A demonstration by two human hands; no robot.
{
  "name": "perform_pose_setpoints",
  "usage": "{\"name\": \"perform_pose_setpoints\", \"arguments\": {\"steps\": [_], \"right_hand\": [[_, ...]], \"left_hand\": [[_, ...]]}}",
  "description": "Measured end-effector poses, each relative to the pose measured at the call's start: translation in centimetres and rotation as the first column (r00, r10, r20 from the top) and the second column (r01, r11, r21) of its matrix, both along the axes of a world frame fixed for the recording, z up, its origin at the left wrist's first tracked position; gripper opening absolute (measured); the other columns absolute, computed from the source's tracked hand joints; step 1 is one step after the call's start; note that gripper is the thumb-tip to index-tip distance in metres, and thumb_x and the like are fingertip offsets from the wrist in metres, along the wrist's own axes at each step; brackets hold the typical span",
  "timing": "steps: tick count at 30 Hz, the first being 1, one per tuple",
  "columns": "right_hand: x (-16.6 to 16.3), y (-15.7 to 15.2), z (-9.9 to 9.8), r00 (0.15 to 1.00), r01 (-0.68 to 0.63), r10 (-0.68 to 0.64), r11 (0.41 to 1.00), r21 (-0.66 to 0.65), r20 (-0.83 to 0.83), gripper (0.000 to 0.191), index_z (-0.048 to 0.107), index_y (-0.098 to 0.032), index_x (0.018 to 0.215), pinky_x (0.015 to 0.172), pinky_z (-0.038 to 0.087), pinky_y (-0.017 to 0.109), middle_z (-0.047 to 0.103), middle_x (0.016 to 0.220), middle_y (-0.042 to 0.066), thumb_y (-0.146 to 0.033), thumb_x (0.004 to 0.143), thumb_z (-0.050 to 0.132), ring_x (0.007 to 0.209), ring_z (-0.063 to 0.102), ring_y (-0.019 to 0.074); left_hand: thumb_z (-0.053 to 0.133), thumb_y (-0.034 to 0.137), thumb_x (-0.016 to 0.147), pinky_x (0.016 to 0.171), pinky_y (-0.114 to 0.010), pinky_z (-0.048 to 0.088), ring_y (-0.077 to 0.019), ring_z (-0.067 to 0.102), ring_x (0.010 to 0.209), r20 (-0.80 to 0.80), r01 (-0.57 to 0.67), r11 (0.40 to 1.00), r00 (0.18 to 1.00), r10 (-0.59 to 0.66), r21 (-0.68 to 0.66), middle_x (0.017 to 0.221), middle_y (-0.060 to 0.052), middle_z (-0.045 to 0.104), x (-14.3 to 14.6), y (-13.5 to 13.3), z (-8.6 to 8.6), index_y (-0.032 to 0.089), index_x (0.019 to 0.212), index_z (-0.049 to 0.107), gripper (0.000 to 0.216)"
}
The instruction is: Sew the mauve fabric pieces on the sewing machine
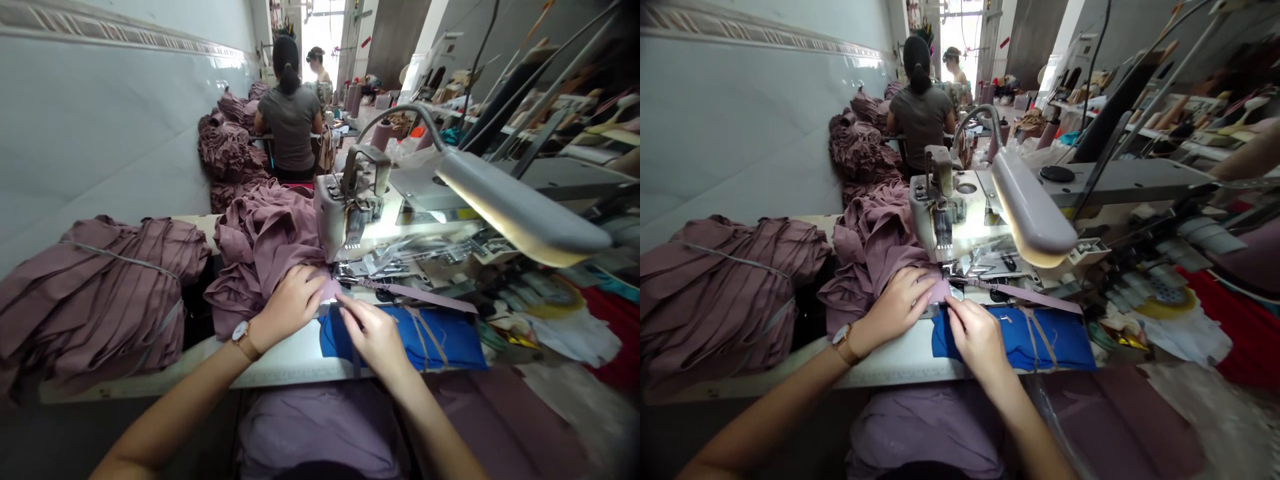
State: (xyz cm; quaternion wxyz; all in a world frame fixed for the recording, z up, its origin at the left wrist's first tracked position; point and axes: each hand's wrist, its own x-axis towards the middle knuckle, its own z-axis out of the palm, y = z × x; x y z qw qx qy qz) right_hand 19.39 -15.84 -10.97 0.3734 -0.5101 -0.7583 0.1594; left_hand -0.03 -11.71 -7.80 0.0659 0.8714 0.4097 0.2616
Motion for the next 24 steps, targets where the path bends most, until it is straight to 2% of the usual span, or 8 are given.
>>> {"name": "perform_pose_setpoints", "arguments": {"steps": [3,6,8,11,13,16,20,24], "right_hand": [[-0.1,0.8,0.8,0.986,0.045,-0.036,0.998,-0.047,0.166,0.036,0.066,-0.021,0.126,0.072,0.056,0.037,0.079,0.101,0.012,-0.025,0.094,0.051,0.081,0.075,0.029],[-0.2,1.5,1.8,0.954,0.087,-0.056,0.992,-0.093,0.293,0.04,0.064,-0.019,0.129,0.06,0.054,0.037,0.081,0.078,0.012,-0.03,0.092,0.053,0.063,0.074,0.0306],[0.1,1.0,2.4,0.964,0.077,-0.045,0.991,-0.113,0.261,0.039,0.065,-0.018,0.127,0.061,0.054,0.035,0.08,0.078,0.012,-0.031,0.092,0.053,0.064,0.074,0.0295],[0.8,-2.1,1.9,0.999,-0.003,0.014,0.98,-0.197,0.053,0.03,0.07,-0.019,0.112,0.067,0.053,0.029,0.079,0.087,0.009,-0.03,0.095,0.049,0.071,0.073,0.0231],[1.1,-5.1,0.2,0.994,-0.11,0.1,0.944,-0.31,-0.049,0.029,0.071,-0.02,0.09,0.066,0.051,0.025,0.076,0.079,0.005,-0.028,0.096,0.044,0.069,0.071,0.0195],[0.6,-8.9,-4.2,0.976,-0.199,0.219,0.85,-0.487,-0.016,0.026,0.072,-0.022,0.082,0.068,0.051,0.024,0.076,0.077,0.003,-0.024,0.093,0.048,0.072,0.071,0.0197],[-1.3,-10.3,-10.9,0.981,0.015,0.088,0.852,-0.523,0.172,0.03,0.071,-0.018,0.107,0.088,0.051,0.033,0.076,0.105,0.013,-0.016,0.083,0.054,0.101,0.069,0.0287],[-2.9,-8.7,-15.0,0.964,0.167,-0.026,0.832,-0.529,0.265,0.034,0.071,-0.016,0.11,0.086,0.052,0.044,0.076,0.103,0.02,-0.014,0.08,0.057,0.097,0.07,0.0379]], "left_hand": [[0.045,0.019,0.094,0.101,-0.041,0.042,-0.0248,0.051,0.114,0.021,0.023,0.999,1.0,-0.022,-0.031,0.12,-0.011,0.058,-0.1,1.8,0.3,0.017,0.12,0.059,0.029],[0.048,0.02,0.093,0.099,-0.039,0.043,-0.0243,0.054,0.11,0.03,0.026,0.999,0.999,-0.025,-0.048,0.116,-0.01,0.059,-0.2,3.2,0.4,0.017,0.116,0.061,0.027],[0.049,0.022,0.093,0.098,-0.039,0.044,-0.0243,0.055,0.108,0.029,-0.011,1.0,1.0,0.011,-0.026,0.113,-0.01,0.059,-0.4,3.3,0.4,0.017,0.114,0.062,0.025],[0.047,0.027,0.094,0.094,-0.04,0.045,-0.0267,0.054,0.106,-0.003,-0.241,0.969,0.97,0.242,0.05,0.111,-0.012,0.058,-1.3,2.7,0.3,0.017,0.122,0.059,0.031],[0.046,0.033,0.095,0.09,-0.041,0.046,-0.0284,0.054,0.103,-0.044,-0.41,0.909,0.909,0.414,0.081,0.109,-0.014,0.056,-2.3,2.8,0.0,0.016,0.131,0.053,0.04],[0.044,0.045,0.095,0.087,-0.042,0.046,-0.0297,0.054,0.101,-0.124,-0.499,0.864,0.855,0.503,0.067,0.107,-0.014,0.054,-3.7,4.6,-0.5,0.018,0.141,0.045,0.053],[0.044,0.045,0.095,0.088,-0.046,0.045,-0.0323,0.052,0.107,-0.187,-0.467,0.883,0.865,0.466,0.045,0.113,-0.016,0.054,-4.0,6.8,-1.0,0.021,0.146,0.038,0.057],[0.046,0.031,0.095,0.098,-0.048,0.042,-0.0315,0.048,0.118,-0.016,-0.415,0.906,0.909,0.418,0.086,0.126,-0.018,0.053,-3.2,3.1,-1.2,0.015,0.138,0.048,0.046]]}}
